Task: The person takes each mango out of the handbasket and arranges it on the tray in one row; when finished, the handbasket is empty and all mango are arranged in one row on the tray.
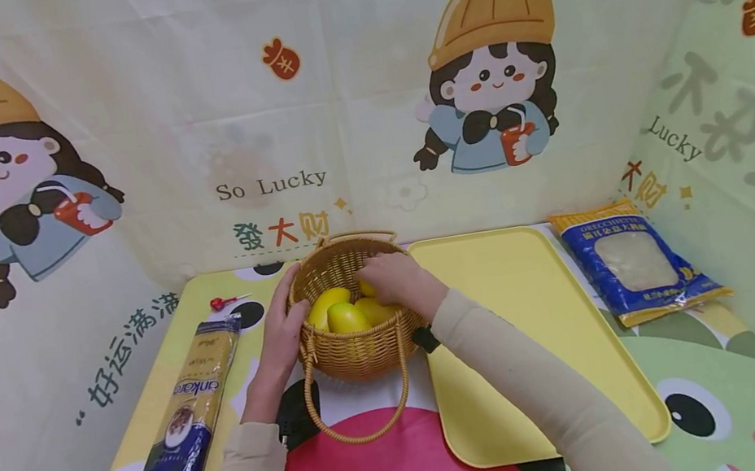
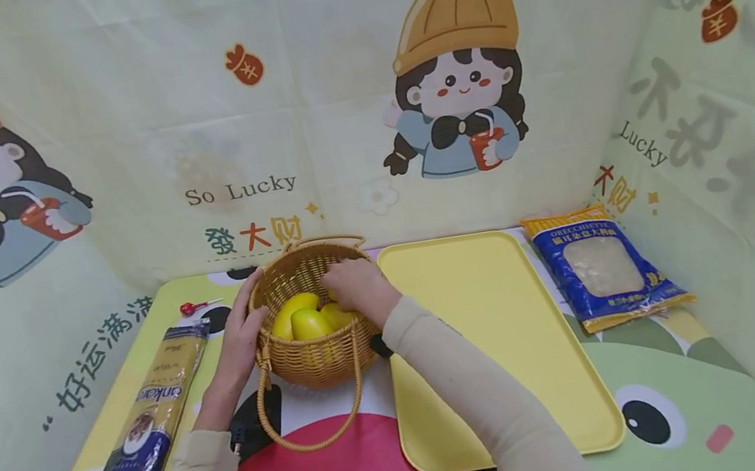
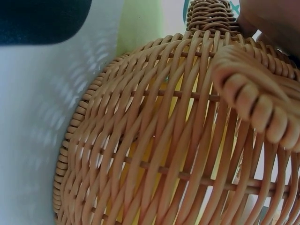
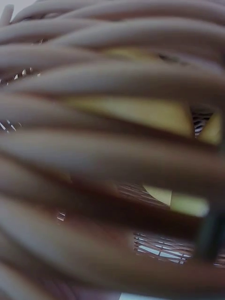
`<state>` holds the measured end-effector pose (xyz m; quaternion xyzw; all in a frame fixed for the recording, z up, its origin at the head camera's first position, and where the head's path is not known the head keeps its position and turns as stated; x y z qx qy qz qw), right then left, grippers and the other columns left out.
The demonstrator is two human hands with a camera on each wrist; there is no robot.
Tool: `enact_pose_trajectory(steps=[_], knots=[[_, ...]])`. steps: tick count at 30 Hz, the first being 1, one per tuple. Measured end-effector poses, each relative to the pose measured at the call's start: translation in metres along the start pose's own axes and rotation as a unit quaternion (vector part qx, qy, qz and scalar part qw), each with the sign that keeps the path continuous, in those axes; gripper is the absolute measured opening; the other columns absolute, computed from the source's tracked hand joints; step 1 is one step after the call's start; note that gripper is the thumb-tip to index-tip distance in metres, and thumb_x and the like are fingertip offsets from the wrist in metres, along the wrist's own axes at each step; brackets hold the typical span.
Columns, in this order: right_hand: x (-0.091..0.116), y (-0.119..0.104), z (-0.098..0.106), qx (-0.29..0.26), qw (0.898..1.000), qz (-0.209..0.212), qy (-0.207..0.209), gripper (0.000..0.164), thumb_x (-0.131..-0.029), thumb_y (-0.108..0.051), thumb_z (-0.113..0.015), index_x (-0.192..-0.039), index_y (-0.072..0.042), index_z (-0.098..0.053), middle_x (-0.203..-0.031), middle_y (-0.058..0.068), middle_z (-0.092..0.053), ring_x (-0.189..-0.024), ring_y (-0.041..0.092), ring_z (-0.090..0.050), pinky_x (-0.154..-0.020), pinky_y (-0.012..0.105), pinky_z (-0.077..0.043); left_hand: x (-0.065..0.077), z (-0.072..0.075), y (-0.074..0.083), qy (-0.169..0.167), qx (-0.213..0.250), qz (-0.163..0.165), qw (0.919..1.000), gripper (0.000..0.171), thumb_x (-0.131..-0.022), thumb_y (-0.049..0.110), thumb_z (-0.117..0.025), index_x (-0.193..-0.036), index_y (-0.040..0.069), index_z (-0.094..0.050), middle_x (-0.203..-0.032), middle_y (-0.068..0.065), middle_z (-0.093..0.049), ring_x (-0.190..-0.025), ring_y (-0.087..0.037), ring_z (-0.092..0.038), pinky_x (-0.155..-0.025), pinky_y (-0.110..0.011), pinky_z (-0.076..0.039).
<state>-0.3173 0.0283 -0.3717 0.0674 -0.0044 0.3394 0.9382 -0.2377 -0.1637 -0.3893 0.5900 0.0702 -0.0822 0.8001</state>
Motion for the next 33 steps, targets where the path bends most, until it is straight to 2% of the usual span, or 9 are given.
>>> enact_pose_trajectory(steps=[7,17,21,25,28,33], knots=[[0.0,-0.001,0.002,-0.002,0.999,0.024,0.023,0.024,-0.092,-0.015,-0.064,-0.114,-0.015,-0.071,-0.109,0.008,-0.068,-0.103,0.028,-0.062,-0.088,0.043,-0.053,0.002,0.0,0.002,0.003,-0.004,0.005,1.0,0.062,-0.098,0.014,-0.044,-0.158,0.019,-0.027,-0.165,-0.007,-0.024,-0.149,-0.036,-0.03,-0.117,-0.058,-0.032],[-0.004,-0.002,0.002,-0.017,0.998,0.042,0.053,0.022,-0.091,-0.021,-0.064,-0.112,-0.017,-0.07,-0.108,0.007,-0.065,-0.101,0.029,-0.06,-0.083,0.045,-0.053,0.002,0.001,-0.003,0.0,0.009,0.005,0.9999,0.063,-0.097,0.012,-0.043,-0.158,0.018,-0.027,-0.165,-0.006,-0.024,-0.15,-0.035,-0.028,-0.118,-0.058,-0.03],[-0.006,-0.002,0.002,-0.031,0.996,0.055,0.069,0.027,-0.089,-0.019,-0.065,-0.115,-0.017,-0.069,-0.106,0.007,-0.064,-0.099,0.029,-0.059,-0.081,0.046,-0.052,0.002,0.001,-0.003,0.001,0.007,0.008,0.9999,0.063,-0.098,0.012,-0.043,-0.158,0.018,-0.027,-0.165,-0.005,-0.024,-0.15,-0.035,-0.027,-0.119,-0.058,-0.029],[-0.005,-0.002,0.004,-0.046,0.994,0.061,0.083,0.039,-0.086,-0.014,-0.064,-0.125,-0.017,-0.067,-0.114,0.006,-0.064,-0.102,0.029,-0.059,-0.083,0.044,-0.052,0.001,0.0,-0.005,0.003,0.006,0.008,0.9999,0.062,-0.098,0.013,-0.043,-0.158,0.019,-0.027,-0.165,-0.005,-0.024,-0.15,-0.034,-0.027,-0.119,-0.057,-0.029],[-0.003,-0.002,0.008,-0.07,0.99,0.062,0.101,0.048,-0.083,-0.01,-0.064,-0.131,-0.017,-0.065,-0.123,0.007,-0.064,-0.108,0.029,-0.059,-0.089,0.045,-0.052,-0.003,0.0,-0.014,0.005,0.01,0.008,0.9999,0.062,-0.098,0.013,-0.043,-0.158,0.021,-0.027,-0.165,-0.003,-0.024,-0.15,-0.033,-0.027,-0.119,-0.057,-0.029],[0.002,0.001,0.012,-0.094,0.984,0.058,0.139,0.056,-0.079,-0.007,-0.062,-0.134,-0.017,-0.063,-0.13,0.006,-0.063,-0.116,0.027,-0.058,-0.097,0.042,-0.051,-0.011,-0.002,-0.037,0.015,0.016,0.005,0.9997,0.062,-0.099,0.015,-0.043,-0.156,0.033,-0.029,-0.165,0.006,-0.025,-0.151,-0.028,-0.027,-0.12,-0.055,-0.029]])
Point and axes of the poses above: each hand's wrist, its own x-axis away from the middle knuckle, its own z-axis out of the back of the hand, y = z × x, the point moved 2 cm from there along -x, towards the middle knuckle
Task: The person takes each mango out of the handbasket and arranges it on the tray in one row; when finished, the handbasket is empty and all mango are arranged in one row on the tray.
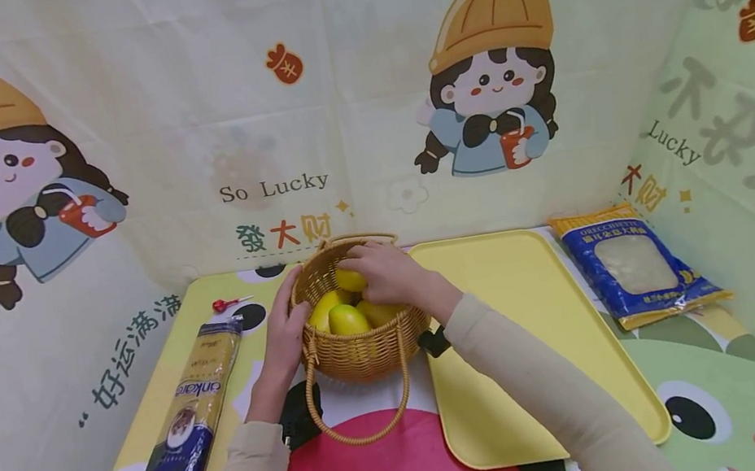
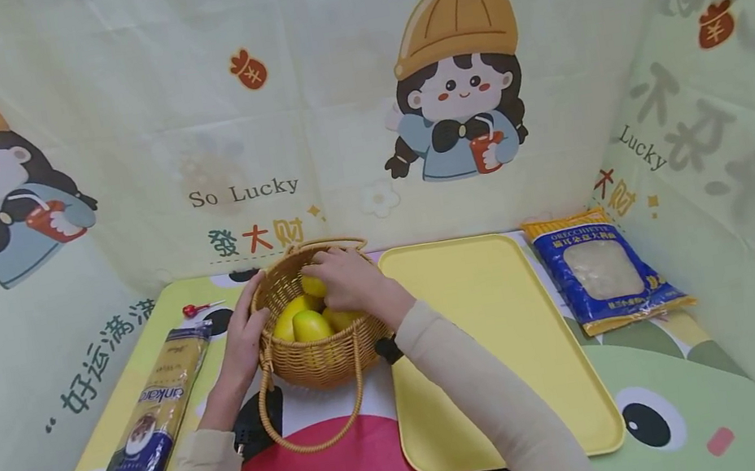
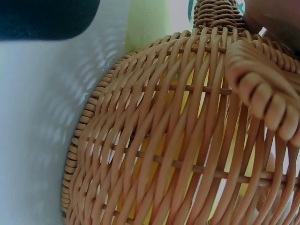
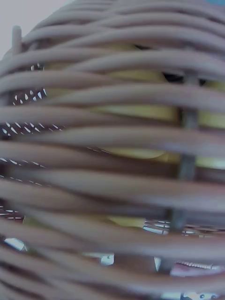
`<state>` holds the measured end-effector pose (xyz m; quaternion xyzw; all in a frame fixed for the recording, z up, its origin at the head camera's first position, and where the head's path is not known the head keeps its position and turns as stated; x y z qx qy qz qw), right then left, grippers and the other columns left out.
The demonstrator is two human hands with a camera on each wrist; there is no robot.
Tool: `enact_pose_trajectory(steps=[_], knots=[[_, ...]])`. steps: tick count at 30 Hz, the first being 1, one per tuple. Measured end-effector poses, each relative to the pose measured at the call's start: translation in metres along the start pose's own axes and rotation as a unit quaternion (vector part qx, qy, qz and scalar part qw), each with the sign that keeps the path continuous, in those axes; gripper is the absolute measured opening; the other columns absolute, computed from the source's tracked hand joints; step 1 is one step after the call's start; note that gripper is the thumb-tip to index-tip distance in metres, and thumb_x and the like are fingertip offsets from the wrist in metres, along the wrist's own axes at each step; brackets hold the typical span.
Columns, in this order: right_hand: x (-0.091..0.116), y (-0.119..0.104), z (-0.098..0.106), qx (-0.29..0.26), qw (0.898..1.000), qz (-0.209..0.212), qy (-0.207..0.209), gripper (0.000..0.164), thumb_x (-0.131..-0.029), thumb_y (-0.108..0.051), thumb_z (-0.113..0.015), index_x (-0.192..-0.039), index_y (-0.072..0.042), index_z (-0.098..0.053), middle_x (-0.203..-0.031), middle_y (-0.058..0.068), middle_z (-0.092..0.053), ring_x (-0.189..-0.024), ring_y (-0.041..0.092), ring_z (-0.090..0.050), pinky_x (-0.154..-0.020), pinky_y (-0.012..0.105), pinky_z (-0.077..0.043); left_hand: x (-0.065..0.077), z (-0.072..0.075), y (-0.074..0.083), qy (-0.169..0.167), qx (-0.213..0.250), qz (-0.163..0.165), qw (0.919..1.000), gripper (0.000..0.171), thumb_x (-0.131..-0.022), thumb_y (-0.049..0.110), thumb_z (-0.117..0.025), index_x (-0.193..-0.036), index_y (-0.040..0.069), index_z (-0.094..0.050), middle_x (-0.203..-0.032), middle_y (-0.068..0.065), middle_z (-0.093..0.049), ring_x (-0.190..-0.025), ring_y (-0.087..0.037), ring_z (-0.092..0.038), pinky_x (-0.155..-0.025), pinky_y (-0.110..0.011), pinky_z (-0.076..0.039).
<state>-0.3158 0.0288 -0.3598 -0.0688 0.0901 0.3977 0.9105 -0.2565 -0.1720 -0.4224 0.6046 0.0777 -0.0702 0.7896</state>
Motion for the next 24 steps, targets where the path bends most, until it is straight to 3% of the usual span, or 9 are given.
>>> enact_pose_trajectory(steps=[6,14,24], knots=[[0.008,0.003,0.006,-0.031,0.999,0.007,0.045,0.06,-0.077,-0.008,-0.064,-0.136,-0.017,-0.061,-0.133,0.006,-0.062,-0.121,0.027,-0.058,-0.103,0.045,-0.048,-0.001,-0.002,-0.006,0.014,-0.004,-0.015,0.9998,0.06,-0.099,0.018,-0.043,-0.155,0.036,-0.031,-0.163,0.008,-0.027,-0.149,-0.026,-0.03,-0.119,-0.056,-0.03],[0.021,0.007,0.017,-0.074,0.994,-0.013,0.079,0.062,-0.08,-0.008,-0.064,-0.141,-0.019,-0.057,-0.143,0.006,-0.056,-0.132,0.028,-0.051,-0.112,0.049,-0.04,-0.001,-0.003,-0.005,0.014,-0.006,-0.008,0.9999,0.06,-0.099,0.018,-0.042,-0.155,0.035,-0.031,-0.164,0.006,-0.027,-0.15,-0.028,-0.029,-0.119,-0.056,-0.03],[0.028,0.016,0.026,-0.087,0.987,-0.027,0.133,0.063,-0.081,-0.009,-0.066,-0.143,-0.019,-0.054,-0.144,0.008,-0.054,-0.132,0.028,-0.05,-0.109,0.049,-0.042,0.012,-0.003,0.03,0.002,-0.012,-0.007,0.9999,0.062,-0.098,0.013,-0.04,-0.158,0.018,-0.027,-0.164,-0.007,-0.026,-0.149,-0.035,-0.03,-0.118,-0.057,-0.031]])
Point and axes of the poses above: each hand's wrist, its own x-axis away from the middle knuckle, its own z-axis out of the back of the hand, y = z × x, the point moved 2 cm from there along -x, towards the middle knuckle
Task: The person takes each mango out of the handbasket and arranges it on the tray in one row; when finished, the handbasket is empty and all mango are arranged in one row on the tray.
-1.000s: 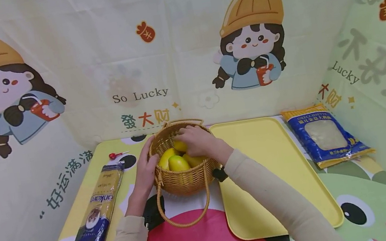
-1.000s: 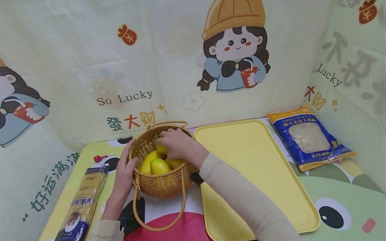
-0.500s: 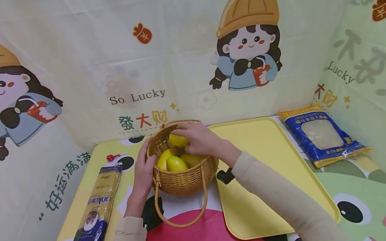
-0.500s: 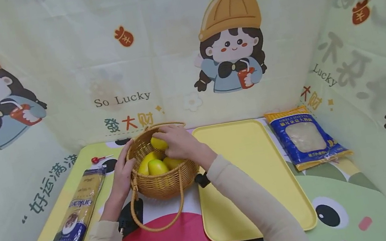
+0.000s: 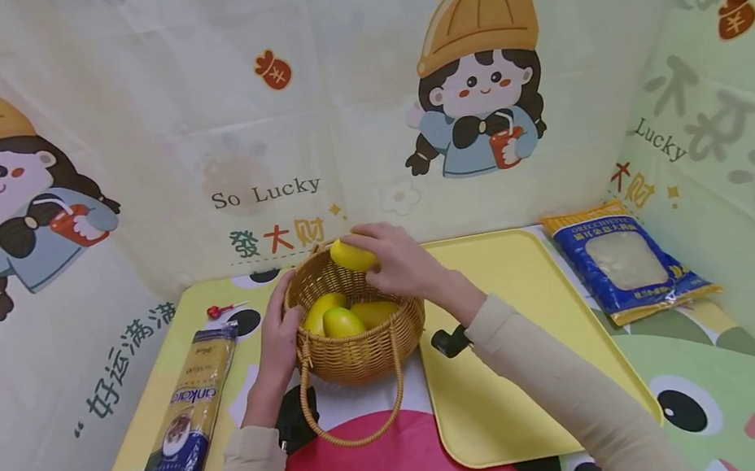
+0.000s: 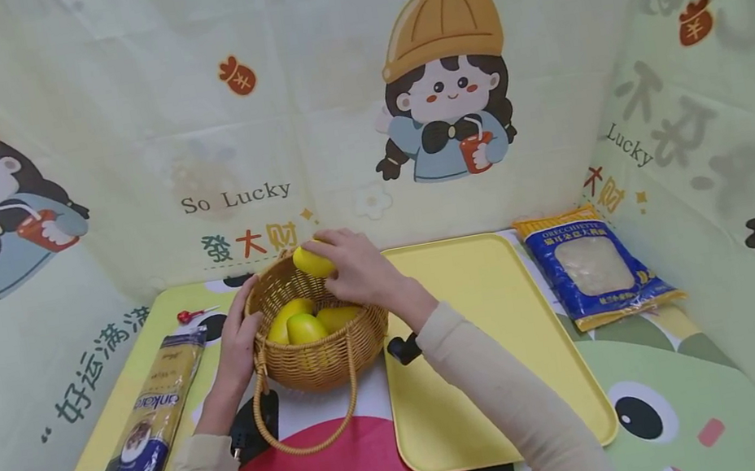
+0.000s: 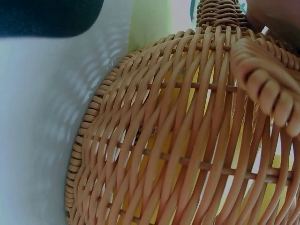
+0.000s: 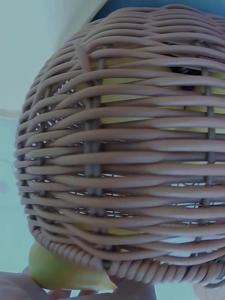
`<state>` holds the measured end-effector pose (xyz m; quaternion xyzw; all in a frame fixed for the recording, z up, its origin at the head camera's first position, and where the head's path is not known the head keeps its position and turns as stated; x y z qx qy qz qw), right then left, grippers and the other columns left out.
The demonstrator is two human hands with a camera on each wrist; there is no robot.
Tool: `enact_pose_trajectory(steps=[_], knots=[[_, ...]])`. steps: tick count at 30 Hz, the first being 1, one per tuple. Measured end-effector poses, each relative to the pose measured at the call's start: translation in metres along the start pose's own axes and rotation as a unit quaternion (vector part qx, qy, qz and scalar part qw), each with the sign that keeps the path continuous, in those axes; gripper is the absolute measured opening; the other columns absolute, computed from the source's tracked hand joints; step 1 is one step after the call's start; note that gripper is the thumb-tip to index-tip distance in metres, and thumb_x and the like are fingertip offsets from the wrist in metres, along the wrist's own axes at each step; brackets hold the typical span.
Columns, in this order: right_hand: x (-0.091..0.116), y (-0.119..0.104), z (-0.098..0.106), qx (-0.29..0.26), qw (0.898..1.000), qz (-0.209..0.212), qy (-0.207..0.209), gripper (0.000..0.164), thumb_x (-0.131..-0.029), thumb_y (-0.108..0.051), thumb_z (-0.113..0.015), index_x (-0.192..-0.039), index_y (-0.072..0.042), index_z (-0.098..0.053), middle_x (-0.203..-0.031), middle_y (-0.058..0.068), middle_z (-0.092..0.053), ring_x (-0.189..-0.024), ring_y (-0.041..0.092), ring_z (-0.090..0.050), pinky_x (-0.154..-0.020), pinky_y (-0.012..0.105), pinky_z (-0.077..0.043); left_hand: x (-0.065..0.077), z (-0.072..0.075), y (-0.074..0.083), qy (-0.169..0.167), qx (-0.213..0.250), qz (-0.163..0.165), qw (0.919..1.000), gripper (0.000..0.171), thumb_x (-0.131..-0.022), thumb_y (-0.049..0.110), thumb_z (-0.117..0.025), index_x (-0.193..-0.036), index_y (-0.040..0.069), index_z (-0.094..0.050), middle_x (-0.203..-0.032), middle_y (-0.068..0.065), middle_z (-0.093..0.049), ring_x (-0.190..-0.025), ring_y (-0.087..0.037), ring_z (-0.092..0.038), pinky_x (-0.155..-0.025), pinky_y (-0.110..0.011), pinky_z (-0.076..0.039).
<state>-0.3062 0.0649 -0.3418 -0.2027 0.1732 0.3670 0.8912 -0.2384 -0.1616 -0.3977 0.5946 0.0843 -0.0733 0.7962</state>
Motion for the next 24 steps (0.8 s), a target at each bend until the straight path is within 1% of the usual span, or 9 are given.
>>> enact_pose_trajectory(steps=[4,14,20,24], knots=[[0.001,0.002,0.004,-0.007,1.0,-0.002,0.017,0.062,-0.081,-0.009,-0.067,-0.142,-0.017,-0.055,-0.143,0.009,-0.055,-0.13,0.028,-0.051,-0.109,0.049,-0.042,0.002,0.0,0.003,0.002,-0.001,-0.005,1.0,0.061,-0.098,0.012,-0.039,-0.158,0.016,-0.028,-0.164,-0.008,-0.026,-0.149,-0.036,-0.03,-0.117,-0.058,-0.031],[0.006,0.015,0.012,-0.018,0.998,-0.026,0.061,0.063,-0.08,-0.008,-0.066,-0.142,-0.014,-0.056,-0.143,0.012,-0.054,-0.132,0.03,-0.049,-0.11,0.048,-0.043,0.001,0.0,0.003,0.006,-0.001,-0.013,0.9999,0.06,-0.098,0.01,-0.038,-0.157,0.013,-0.028,-0.164,-0.009,-0.027,-0.15,-0.035,-0.028,-0.119,-0.057,-0.029],[0.01,0.021,0.016,-0.028,0.996,-0.04,0.076,0.061,-0.08,-0.008,-0.065,-0.141,-0.012,-0.056,-0.143,0.012,-0.054,-0.129,0.031,-0.051,-0.107,0.047,-0.045,0.001,0.0,0.003,0.007,0.0,-0.009,0.9999,0.06,-0.098,0.011,-0.038,-0.158,0.015,-0.028,-0.164,-0.007,-0.027,-0.15,-0.034,-0.028,-0.119,-0.056,-0.029],[0.012,0.027,0.017,-0.028,0.994,-0.057,0.085,0.061,-0.08,-0.009,-0.065,-0.141,-0.012,-0.056,-0.143,0.011,-0.054,-0.129,0.03,-0.051,-0.107,0.046,-0.046,0.001,0.0,0.003,0.005,0.003,-0.006,1.0,0.06,-0.099,0.012,-0.039,-0.158,0.016,-0.028,-0.164,-0.006,-0.026,-0.15,-0.033,-0.028,-0.119,-0.056,-0.03]])
Point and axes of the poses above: each hand's wrist, its own x-axis away from the middle knuckle, its own z-axis out of the back of the hand, y = z × x, the point moved 2 cm from there along -x, towards the middle knuckle
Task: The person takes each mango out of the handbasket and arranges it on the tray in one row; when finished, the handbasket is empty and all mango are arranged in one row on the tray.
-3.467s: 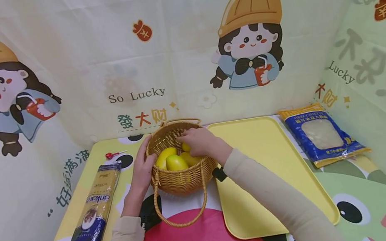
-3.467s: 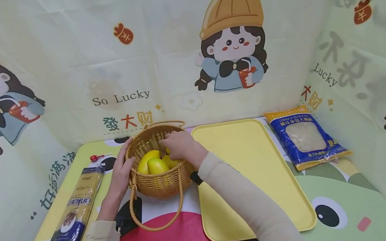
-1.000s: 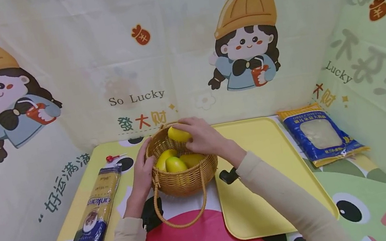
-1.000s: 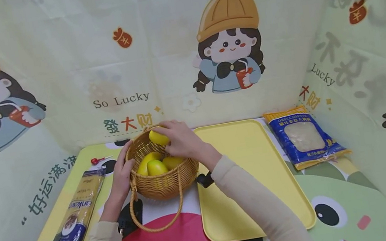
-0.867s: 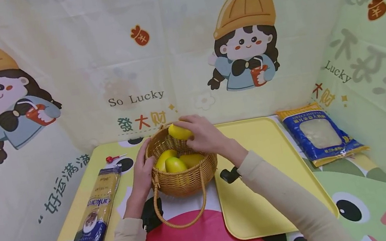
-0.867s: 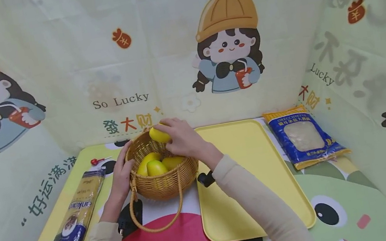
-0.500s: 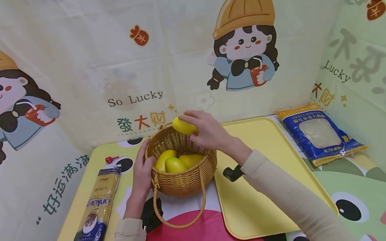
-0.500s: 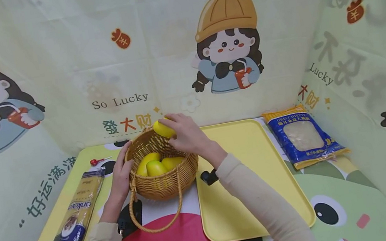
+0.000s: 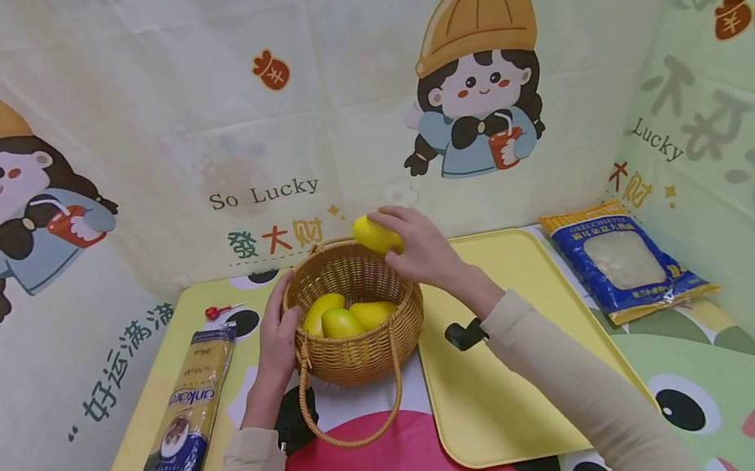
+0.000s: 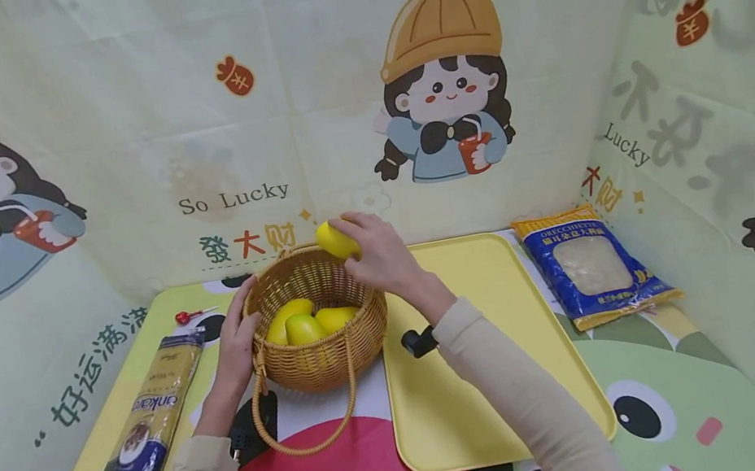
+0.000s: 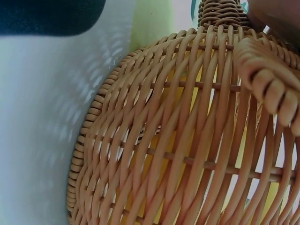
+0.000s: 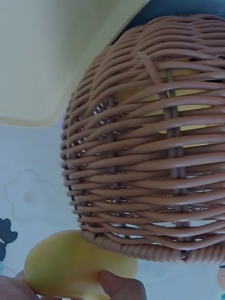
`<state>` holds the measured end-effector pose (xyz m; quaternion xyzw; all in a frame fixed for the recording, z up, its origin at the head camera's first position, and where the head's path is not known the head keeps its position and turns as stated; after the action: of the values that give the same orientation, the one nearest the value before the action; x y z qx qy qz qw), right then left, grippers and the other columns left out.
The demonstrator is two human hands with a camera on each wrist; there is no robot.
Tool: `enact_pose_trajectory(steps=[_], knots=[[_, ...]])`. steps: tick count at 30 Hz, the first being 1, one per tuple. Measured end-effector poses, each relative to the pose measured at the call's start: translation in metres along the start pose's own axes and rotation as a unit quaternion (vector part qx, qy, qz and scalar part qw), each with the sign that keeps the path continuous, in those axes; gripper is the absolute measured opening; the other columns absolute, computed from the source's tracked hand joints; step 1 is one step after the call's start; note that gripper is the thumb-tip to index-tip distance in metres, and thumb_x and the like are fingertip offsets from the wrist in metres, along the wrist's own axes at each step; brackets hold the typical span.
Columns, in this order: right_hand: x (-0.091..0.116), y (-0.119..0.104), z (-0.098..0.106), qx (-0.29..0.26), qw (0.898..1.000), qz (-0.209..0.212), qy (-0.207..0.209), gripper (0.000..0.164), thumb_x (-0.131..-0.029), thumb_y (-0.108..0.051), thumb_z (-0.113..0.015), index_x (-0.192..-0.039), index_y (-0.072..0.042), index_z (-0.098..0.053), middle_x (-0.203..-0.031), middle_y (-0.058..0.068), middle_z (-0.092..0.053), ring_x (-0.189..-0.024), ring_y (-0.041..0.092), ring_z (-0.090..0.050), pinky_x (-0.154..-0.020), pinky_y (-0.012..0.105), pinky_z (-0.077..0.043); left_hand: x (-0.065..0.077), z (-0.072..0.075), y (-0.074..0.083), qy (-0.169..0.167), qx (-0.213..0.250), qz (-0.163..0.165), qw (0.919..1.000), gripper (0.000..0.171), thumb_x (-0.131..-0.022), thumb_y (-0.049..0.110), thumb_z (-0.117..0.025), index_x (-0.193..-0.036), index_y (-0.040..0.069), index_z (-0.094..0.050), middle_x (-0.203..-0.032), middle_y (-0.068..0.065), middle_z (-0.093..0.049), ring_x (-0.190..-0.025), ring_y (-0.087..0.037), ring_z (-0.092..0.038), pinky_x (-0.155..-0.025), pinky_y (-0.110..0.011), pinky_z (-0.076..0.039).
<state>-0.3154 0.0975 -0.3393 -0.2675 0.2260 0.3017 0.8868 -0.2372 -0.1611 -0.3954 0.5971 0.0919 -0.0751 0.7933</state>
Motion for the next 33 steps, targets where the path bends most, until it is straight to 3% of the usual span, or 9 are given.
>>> enact_pose_trajectory(steps=[12,33], knots=[[0.006,0.02,0.002,-0.037,0.998,-0.054,0.013,0.059,-0.081,-0.005,-0.065,-0.139,-0.011,-0.057,-0.142,0.012,-0.055,-0.126,0.032,-0.053,-0.103,0.047,-0.05,0.001,0.001,0.001,0.005,-0.002,-0.002,1.0,0.06,-0.098,0.012,-0.04,-0.157,0.015,-0.029,-0.164,-0.007,-0.027,-0.149,-0.034,-0.03,-0.118,-0.056,-0.031],[0.028,0.067,-0.018,-0.066,0.98,-0.187,0.0,0.06,-0.082,-0.01,-0.065,-0.141,-0.013,-0.055,-0.141,0.011,-0.056,-0.122,0.031,-0.055,-0.1,0.049,-0.05,0.0,0.0,0.002,0.006,-0.003,-0.001,1.0,0.061,-0.098,0.011,-0.039,-0.157,0.013,-0.028,-0.164,-0.009,-0.026,-0.149,-0.035,-0.029,-0.118,-0.058,-0.03]])
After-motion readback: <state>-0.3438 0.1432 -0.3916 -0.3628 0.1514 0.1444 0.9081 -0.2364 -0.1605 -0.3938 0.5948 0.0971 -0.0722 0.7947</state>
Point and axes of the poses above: each hand's wrist, its own x-axis away from the middle knuckle, its own z-axis out of the back of the hand, y = z × x, the point moved 2 cm from there along -x, towards the middle knuckle
